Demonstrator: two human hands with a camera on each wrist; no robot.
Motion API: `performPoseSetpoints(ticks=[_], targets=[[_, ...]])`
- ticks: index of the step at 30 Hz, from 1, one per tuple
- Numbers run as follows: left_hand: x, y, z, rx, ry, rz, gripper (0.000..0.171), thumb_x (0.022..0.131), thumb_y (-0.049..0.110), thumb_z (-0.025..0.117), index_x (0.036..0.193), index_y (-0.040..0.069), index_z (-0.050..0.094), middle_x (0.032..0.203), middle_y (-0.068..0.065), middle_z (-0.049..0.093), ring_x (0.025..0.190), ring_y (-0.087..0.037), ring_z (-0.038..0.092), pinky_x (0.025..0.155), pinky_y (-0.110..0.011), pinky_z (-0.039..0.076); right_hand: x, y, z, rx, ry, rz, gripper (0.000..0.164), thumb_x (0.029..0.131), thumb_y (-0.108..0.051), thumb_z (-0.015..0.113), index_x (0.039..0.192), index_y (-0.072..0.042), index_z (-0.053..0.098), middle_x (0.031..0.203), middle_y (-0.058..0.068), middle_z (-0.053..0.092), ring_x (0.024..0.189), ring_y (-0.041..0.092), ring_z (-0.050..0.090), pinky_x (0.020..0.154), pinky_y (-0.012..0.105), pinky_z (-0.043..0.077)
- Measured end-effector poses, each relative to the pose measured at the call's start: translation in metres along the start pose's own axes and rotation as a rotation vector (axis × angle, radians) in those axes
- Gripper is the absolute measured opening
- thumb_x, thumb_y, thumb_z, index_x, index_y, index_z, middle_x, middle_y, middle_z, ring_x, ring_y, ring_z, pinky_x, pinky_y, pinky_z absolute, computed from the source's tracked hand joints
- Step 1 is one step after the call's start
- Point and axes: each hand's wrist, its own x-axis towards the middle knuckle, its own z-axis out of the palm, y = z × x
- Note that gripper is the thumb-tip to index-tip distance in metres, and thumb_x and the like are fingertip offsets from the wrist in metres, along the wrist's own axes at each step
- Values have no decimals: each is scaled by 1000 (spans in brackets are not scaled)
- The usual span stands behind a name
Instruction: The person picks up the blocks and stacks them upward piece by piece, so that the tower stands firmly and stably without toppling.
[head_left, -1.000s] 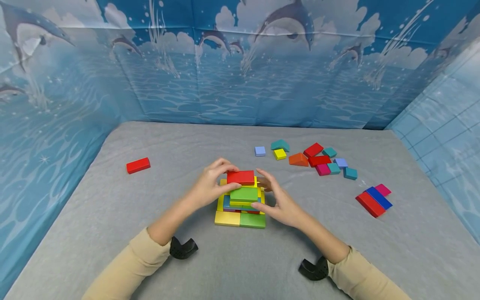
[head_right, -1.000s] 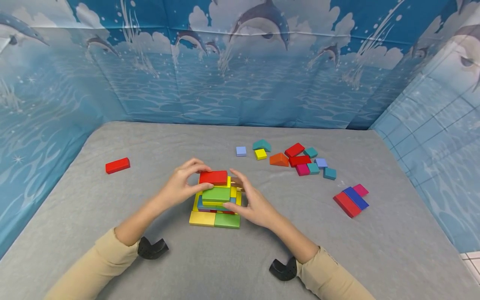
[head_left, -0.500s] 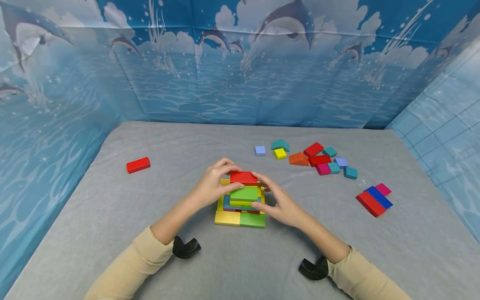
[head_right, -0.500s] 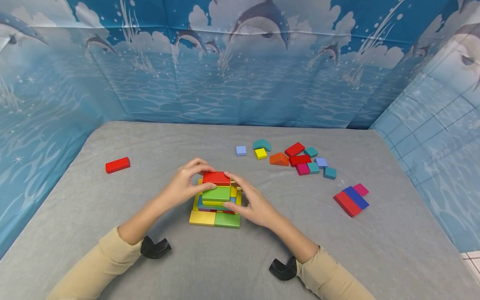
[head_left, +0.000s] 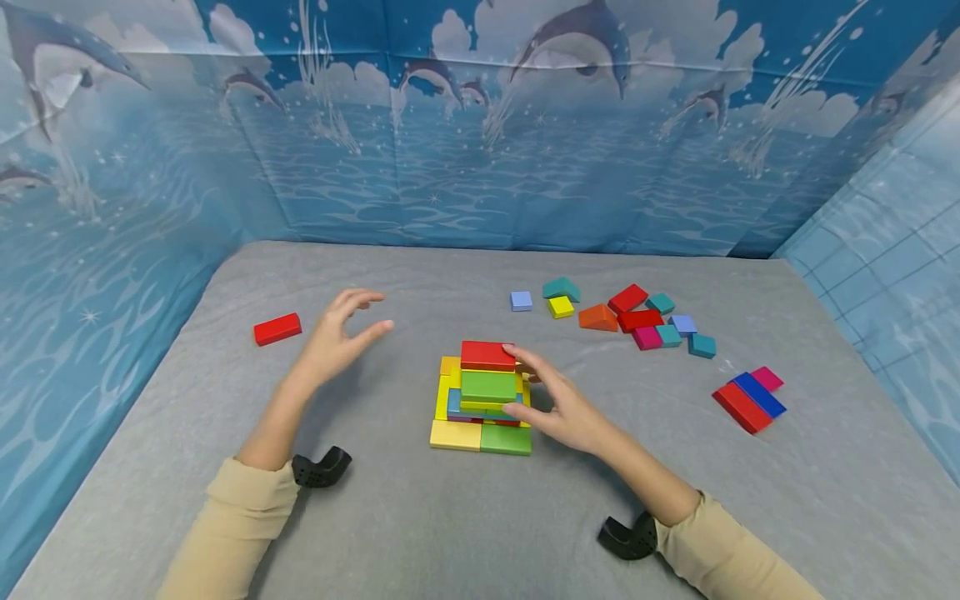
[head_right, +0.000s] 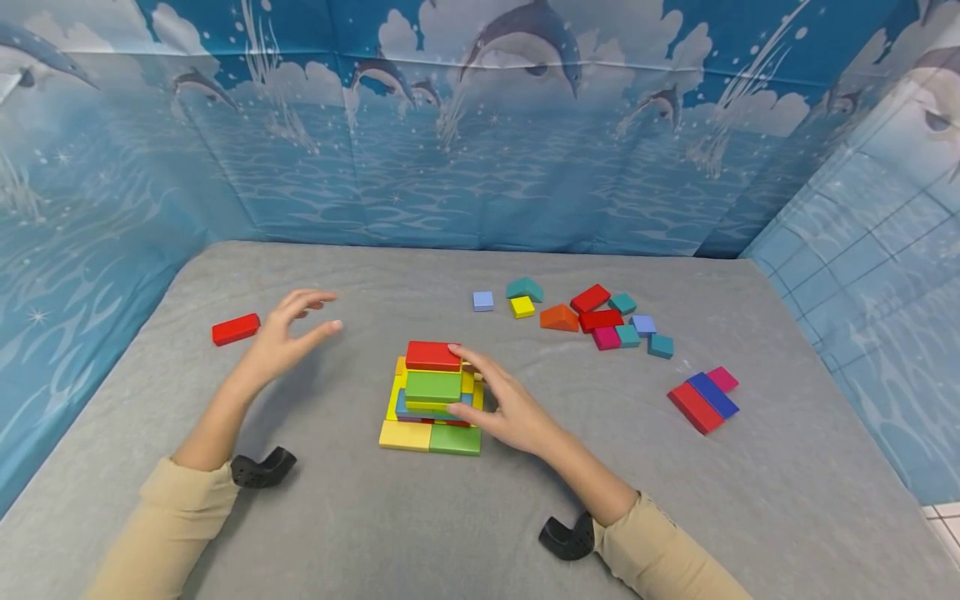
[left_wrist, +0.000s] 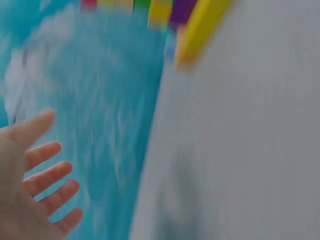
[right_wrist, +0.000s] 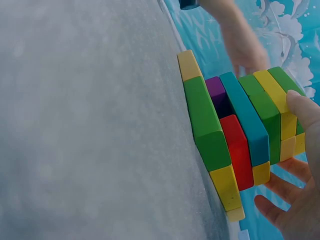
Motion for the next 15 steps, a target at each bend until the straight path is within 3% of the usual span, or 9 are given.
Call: performPoseSetpoints(ticks=[3,8,11,15], targets=[[-8,-33,-29,125,23,-106,48,84,18,67,125,0,50,129,-20,43,117,-38,39,95,-56,32,0,0,0,-3,-2,4,68,82,-3,66,139,-2,29,141,18,34,115,29,46,92,49,42],[-28,-82,-62,250,70,-204,52,80,11,70,125,-5,47,129,-29,40,119,-47,32,96,-59,28,-1,0,0,-4,-7,16,68,82,-4,66,139,-2,29,141,17,34,116,28,46,93,49,42],[-41,-100,-72,254,107,-239,52,80,9,69,124,-7,46,127,-30,40,117,-47,34,94,-59,30,0,0,0,-4,-10,19,69,82,-4,66,139,-2,28,142,17,34,116,28,46,93,49,42],[-49,-112,-75,241,172,-249,47,82,4,66,122,-10,48,121,-31,44,112,-45,39,93,-57,32,0,-1,0,-2,-11,18,69,82,-4,66,139,-2,28,141,17,34,116,29,46,93,49,41]])
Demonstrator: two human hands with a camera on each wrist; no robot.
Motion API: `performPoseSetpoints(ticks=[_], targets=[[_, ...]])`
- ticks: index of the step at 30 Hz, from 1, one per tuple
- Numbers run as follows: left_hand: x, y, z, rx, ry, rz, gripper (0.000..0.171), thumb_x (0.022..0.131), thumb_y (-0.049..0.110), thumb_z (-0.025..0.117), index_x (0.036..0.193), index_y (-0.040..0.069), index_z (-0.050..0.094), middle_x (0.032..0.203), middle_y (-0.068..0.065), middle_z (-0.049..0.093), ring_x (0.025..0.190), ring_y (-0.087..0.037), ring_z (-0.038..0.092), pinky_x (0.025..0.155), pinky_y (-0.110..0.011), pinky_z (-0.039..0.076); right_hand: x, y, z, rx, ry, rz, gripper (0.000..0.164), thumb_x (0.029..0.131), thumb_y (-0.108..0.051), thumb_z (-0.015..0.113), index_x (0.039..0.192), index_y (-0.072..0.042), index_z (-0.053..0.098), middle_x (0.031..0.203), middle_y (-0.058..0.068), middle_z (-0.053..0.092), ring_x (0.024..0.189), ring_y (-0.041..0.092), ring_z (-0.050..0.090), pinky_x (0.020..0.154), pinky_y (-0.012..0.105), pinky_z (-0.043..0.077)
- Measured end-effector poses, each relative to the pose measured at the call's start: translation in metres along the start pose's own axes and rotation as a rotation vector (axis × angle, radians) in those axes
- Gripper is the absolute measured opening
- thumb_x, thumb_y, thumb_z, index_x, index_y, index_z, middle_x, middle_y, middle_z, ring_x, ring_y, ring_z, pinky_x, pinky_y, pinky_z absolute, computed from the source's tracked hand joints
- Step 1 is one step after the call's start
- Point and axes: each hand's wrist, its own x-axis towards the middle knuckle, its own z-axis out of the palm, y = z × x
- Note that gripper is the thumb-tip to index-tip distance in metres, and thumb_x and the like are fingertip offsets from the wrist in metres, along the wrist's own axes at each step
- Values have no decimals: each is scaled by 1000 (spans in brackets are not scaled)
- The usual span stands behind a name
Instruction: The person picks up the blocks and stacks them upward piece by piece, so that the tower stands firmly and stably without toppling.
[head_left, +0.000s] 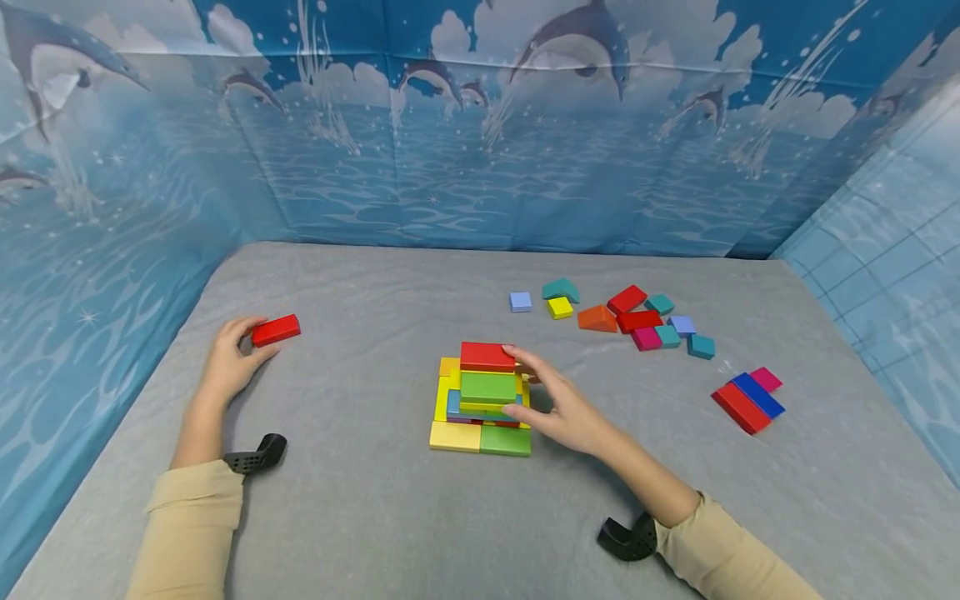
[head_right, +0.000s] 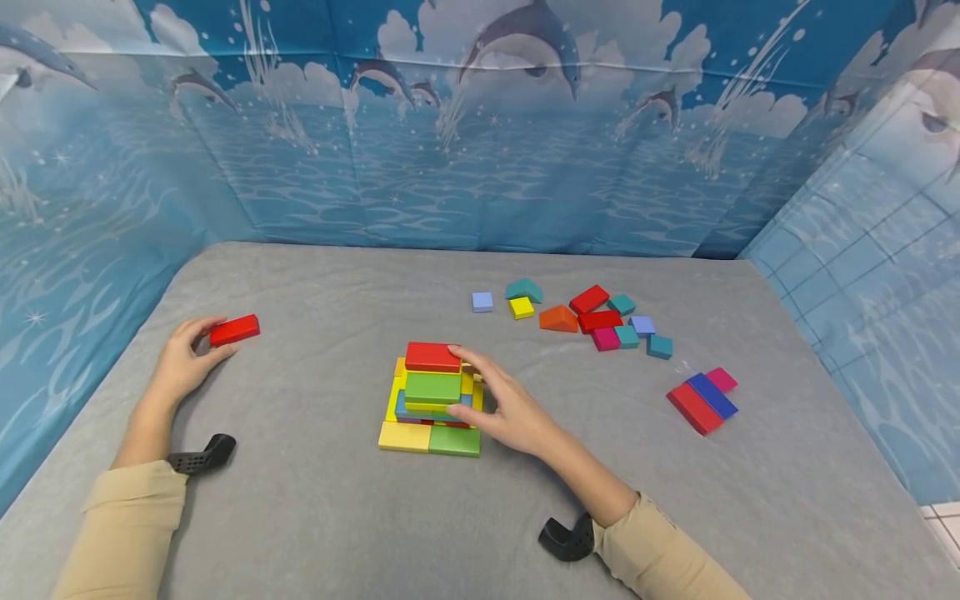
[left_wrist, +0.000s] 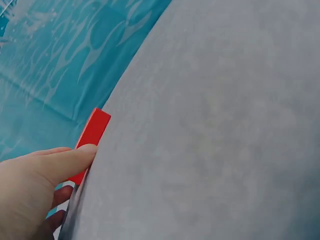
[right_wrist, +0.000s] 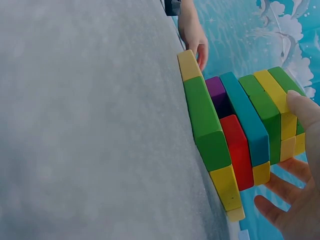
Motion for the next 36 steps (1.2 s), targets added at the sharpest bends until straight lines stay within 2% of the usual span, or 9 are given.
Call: performPoseSetpoints(ticks=[6,8,11,13,16,20,25,30,36], targets=[[-2,-1,2,5,62,-20,38,84,8,65,117,-8,54,113,-27,51,99,-36,48,85,-48,37,0,0,0,7,-3,1,68,82,-4,66,139,-2,28,141,17,35,116,29,46,93,50,41],[-2,4,3,-1,76,-20,38,84,12,67,116,-6,56,112,-24,53,96,-30,49,83,-41,39,0,0,1,7,-6,2,68,83,-4,66,139,-3,28,141,17,35,116,29,45,93,49,41],[-2,18,7,-66,93,18,39,81,15,70,114,-4,59,109,-19,56,92,-18,51,81,-26,41,0,0,1,7,-8,5,68,83,-5,66,140,-3,28,141,17,35,116,28,45,93,49,41],[-2,32,12,-141,97,73,38,79,12,72,112,-3,61,106,-18,58,88,-9,50,79,-16,41,0,0,1,8,-7,5,68,83,-5,66,140,-3,28,141,17,35,116,28,45,93,49,41],[-5,60,22,-263,76,197,36,75,1,73,108,-5,63,103,-18,58,84,-2,50,77,-11,42,0,1,1,5,-4,0,68,83,-5,66,140,-3,28,141,16,34,116,27,45,93,49,41],[-16,103,36,-375,9,382,37,69,-9,74,104,-7,64,100,-17,59,85,-7,51,77,-12,43,0,1,2,-3,0,-7,68,83,-4,66,139,-2,29,142,16,34,116,27,46,93,48,41],[-32,150,52,-429,-90,506,36,68,-4,76,103,-2,66,98,-10,60,86,-12,52,76,-17,45,-1,2,2,-4,3,-1,68,83,-5,65,139,-2,29,142,16,34,116,27,46,93,48,41],[-45,176,67,-447,-136,606,37,67,-1,78,103,0,66,98,-9,60,84,-17,55,75,-21,47,0,2,2,-3,4,-9,68,83,-4,66,139,-2,29,142,16,34,115,28,46,92,49,42],[-51,189,81,-419,-194,688,39,69,1,78,105,0,65,100,-9,59,89,-18,57,76,-26,51,0,2,2,5,12,-20,68,82,-3,66,139,-1,29,141,18,34,116,30,45,91,51,42]])
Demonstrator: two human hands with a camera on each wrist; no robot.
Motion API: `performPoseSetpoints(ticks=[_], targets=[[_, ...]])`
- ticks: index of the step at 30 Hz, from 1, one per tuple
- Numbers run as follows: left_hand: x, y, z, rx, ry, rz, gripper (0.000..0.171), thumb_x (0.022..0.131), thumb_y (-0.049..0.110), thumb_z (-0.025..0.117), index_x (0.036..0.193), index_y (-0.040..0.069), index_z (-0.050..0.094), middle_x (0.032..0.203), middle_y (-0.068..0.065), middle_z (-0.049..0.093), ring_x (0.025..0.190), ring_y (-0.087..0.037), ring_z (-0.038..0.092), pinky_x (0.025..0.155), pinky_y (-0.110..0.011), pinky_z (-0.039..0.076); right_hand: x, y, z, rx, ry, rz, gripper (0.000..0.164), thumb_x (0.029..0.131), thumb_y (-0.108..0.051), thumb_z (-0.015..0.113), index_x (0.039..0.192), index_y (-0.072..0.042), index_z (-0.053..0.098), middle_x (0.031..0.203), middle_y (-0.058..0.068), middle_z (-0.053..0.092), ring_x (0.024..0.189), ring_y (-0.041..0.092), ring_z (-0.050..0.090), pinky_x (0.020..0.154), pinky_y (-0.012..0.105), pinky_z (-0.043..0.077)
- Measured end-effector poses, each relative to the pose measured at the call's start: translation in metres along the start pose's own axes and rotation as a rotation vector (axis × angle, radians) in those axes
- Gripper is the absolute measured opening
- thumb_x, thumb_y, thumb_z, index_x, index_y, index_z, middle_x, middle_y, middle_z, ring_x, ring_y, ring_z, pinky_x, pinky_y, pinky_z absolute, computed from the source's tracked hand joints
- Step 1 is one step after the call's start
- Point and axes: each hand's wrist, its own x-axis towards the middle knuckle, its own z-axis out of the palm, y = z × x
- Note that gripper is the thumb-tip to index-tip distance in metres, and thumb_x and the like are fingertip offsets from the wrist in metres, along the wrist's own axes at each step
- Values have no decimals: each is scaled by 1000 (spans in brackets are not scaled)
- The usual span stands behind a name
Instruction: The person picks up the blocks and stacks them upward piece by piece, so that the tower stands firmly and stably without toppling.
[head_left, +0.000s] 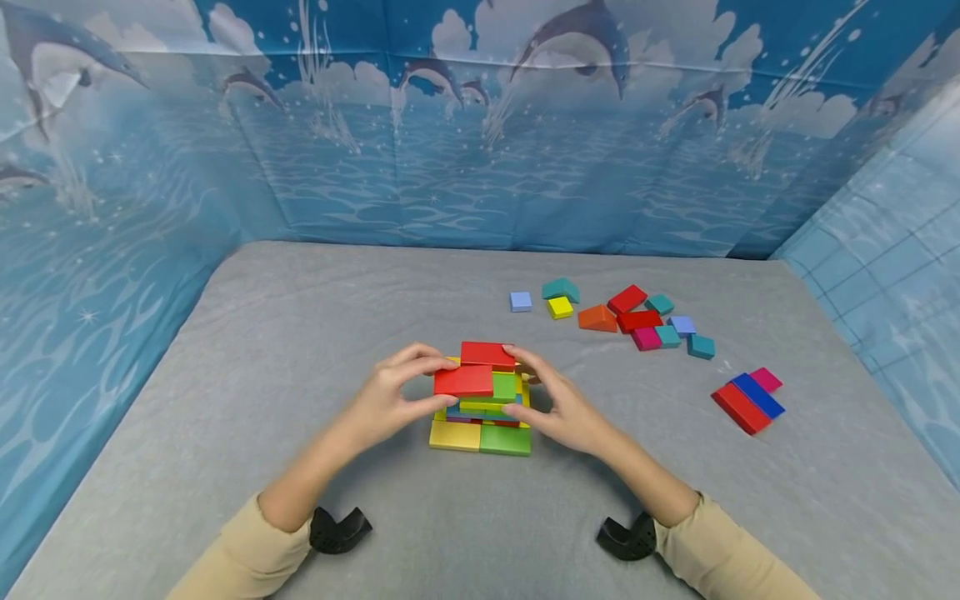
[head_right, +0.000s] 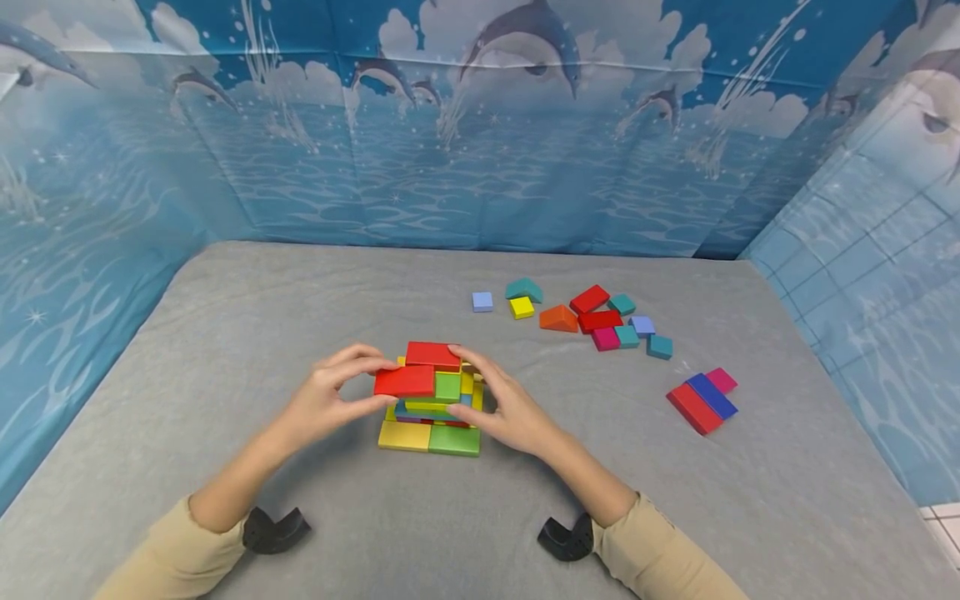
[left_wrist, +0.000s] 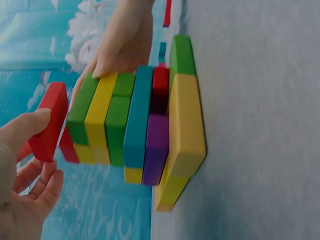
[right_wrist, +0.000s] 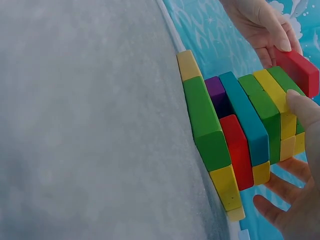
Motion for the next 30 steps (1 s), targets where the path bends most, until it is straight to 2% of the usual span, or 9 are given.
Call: performPoseSetpoints(ticks=[4,10,13,15,20,24,30], targets=[[3,1,8,72,-22,51,37,70,5,77,105,1,66,102,-9,58,92,-18,56,73,-31,52,0,0,0,3,-2,-1,68,82,-3,66,139,0,29,141,18,34,116,31,45,91,51,42],[5,0,18,168,-15,140,36,70,8,78,104,0,68,103,-11,55,90,-20,52,72,-28,50,-1,0,-1,2,0,-5,69,81,-3,66,139,-1,29,140,18,35,116,31,45,90,51,42],[6,0,22,206,-2,149,36,70,10,79,104,2,69,105,-11,54,93,-23,50,76,-32,49,-1,1,-1,-1,1,-13,69,82,-3,66,139,0,29,140,18,36,115,31,45,90,51,42],[6,-1,24,215,2,132,36,70,13,79,103,5,70,110,-12,53,97,-25,49,80,-36,47,-2,1,-1,-1,0,-14,69,82,-3,66,139,0,28,139,18,36,115,30,45,90,51,42],[7,-5,26,158,-25,54,34,73,16,77,105,7,69,127,-14,48,115,-27,45,91,-44,43,-3,2,-1,-2,-4,-22,69,82,-3,66,139,0,28,139,18,37,115,31,46,90,51,42],[6,-8,28,55,-40,-5,35,74,13,76,107,7,66,134,-14,44,121,-26,44,92,-40,45,-3,2,-1,-4,-6,-28,69,82,-3,66,139,0,28,140,18,36,116,30,45,91,51,42],[6,-11,32,-17,-6,7,34,72,5,76,104,4,66,130,-16,48,116,-28,49,94,-41,43,-3,2,-1,0,-9,-32,69,82,-2,66,139,0,28,139,19,36,116,32,45,91,51,42]])
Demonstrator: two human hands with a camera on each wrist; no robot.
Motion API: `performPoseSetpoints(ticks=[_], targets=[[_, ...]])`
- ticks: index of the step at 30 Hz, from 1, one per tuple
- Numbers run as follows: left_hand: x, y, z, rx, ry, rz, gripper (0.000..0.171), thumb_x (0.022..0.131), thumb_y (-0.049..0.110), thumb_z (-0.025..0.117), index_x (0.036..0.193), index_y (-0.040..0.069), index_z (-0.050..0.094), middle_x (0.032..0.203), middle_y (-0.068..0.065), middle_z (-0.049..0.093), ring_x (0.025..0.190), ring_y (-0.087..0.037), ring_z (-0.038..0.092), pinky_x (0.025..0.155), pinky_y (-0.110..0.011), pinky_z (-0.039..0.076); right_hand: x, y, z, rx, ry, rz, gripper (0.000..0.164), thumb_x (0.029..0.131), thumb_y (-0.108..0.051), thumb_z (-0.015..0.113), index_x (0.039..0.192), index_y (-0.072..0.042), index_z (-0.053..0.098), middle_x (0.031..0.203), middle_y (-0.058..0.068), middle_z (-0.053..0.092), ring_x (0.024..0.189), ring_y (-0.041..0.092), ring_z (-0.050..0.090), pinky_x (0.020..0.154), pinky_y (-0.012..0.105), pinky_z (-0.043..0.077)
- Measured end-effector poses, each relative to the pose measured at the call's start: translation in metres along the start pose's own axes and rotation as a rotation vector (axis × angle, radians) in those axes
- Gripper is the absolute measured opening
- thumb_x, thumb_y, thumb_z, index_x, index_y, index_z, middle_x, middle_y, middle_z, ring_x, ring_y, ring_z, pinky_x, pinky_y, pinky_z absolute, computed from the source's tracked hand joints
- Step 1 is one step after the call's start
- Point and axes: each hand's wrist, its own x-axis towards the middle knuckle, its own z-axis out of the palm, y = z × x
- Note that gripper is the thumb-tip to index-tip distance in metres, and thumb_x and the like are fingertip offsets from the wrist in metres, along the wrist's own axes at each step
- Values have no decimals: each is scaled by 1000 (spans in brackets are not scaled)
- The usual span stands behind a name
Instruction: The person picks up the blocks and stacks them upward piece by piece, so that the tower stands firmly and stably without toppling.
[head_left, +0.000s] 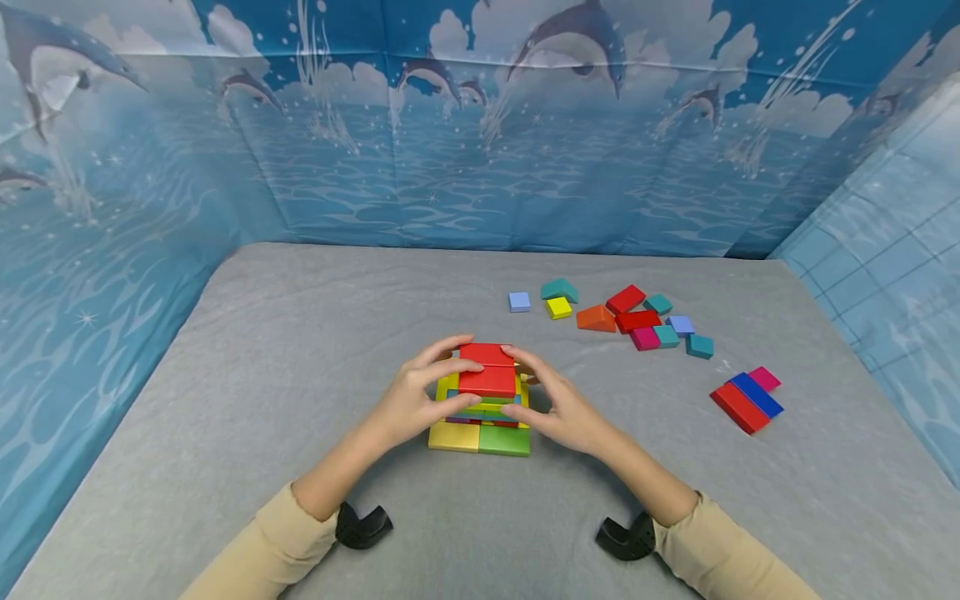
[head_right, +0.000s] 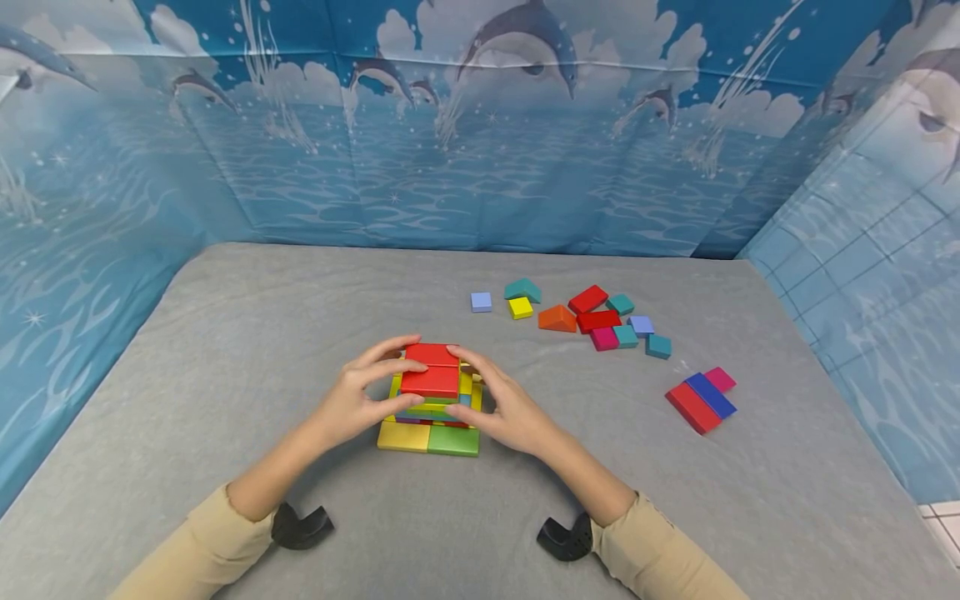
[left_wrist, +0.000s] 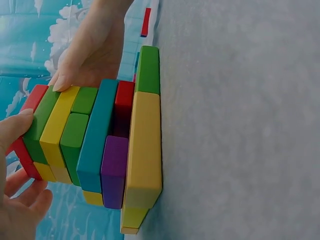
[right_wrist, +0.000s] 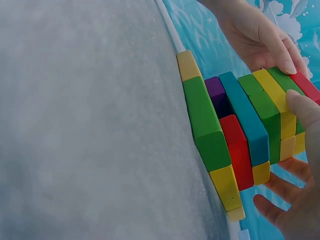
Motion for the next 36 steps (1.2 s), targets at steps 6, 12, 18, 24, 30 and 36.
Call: performPoseSetpoints(ticks=[6,12,18,24,30,36], targets=[[0,-1,0,-6,6,-7,33,73,7,76,104,4,66,130,-15,48,113,-25,51,92,-34,45,1,0,0,-4,1,4,69,82,-3,66,139,0,28,139,19,36,116,31,46,91,51,42],[-1,-2,0,-22,7,-12,32,75,7,75,105,4,65,130,-14,47,112,-25,51,87,-33,48,2,0,-3,1,-15,-3,69,82,-2,66,139,1,27,140,20,36,117,32,44,91,51,41],[-1,-3,3,-44,14,-35,33,75,7,74,106,5,65,130,-13,47,113,-25,49,81,-38,51,5,29,-36,-1,17,-37,75,80,0,67,142,-5,25,139,16,38,121,35,40,94,57,36],[-1,-3,3,-60,11,-51,32,75,6,74,106,5,64,130,-13,47,114,-26,48,80,-42,51,7,88,-103,-244,274,34,65,83,-9,67,139,-10,36,136,13,42,118,34,42,91,56,37],[-1,-2,2,-71,-7,-60,33,75,6,74,106,5,64,129,-16,46,112,-24,49,80,-40,51,4,136,-152,-397,301,110,49,87,-4,60,132,1,43,128,27,42,110,44,41,85,61,35],[-1,-4,2,-72,-9,-56,33,74,6,75,105,7,63,129,-14,46,116,-24,45,81,-41,51,5,159,-171,-462,138,313,44,91,-8,54,133,0,42,131,29,37,115,46,36,92,63,30]])
